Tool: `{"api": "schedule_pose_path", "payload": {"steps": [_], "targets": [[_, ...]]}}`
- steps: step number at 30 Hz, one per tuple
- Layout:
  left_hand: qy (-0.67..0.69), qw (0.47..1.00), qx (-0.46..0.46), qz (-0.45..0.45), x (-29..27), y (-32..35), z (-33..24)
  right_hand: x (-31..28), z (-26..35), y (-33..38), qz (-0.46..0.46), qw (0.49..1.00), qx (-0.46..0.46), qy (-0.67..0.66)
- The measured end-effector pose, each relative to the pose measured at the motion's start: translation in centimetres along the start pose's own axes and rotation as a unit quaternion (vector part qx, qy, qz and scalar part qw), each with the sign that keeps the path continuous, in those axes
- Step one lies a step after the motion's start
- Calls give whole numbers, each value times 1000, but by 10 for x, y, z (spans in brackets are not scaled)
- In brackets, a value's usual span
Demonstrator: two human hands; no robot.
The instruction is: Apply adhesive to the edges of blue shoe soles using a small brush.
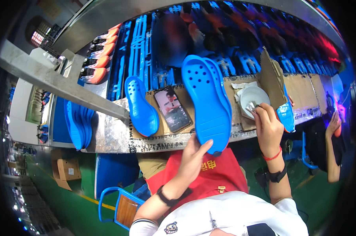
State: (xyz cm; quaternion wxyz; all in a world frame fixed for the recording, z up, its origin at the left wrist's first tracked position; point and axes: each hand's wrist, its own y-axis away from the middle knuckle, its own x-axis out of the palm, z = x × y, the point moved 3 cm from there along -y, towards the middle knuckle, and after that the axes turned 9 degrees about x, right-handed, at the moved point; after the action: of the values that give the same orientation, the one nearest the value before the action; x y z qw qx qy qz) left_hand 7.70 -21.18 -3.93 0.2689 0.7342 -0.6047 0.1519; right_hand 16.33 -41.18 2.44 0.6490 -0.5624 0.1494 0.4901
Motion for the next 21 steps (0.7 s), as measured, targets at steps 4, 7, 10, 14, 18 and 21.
{"api": "schedule_pose_path", "payload": {"steps": [4,7,10,14,18,21], "targets": [[-315,939,128,-49,-41,23,-62,13,-14,-6,18,998,12,59],[-625,726,223,-177,-101,14,-110,20,-22,-9,48,997,15,63],[-664,696,165,-220,-185,1,-110,28,-23,-10,75,996,14,54],[-352,880,112,-298,-187,-15,-106,36,-27,-10,79,996,-4,53],[-267,923,85,-264,-224,-24,-105,38,-26,-13,97,993,-20,57],[-279,925,47,-252,-216,-29,-114,38,-28,-14,112,992,-22,56]]}}
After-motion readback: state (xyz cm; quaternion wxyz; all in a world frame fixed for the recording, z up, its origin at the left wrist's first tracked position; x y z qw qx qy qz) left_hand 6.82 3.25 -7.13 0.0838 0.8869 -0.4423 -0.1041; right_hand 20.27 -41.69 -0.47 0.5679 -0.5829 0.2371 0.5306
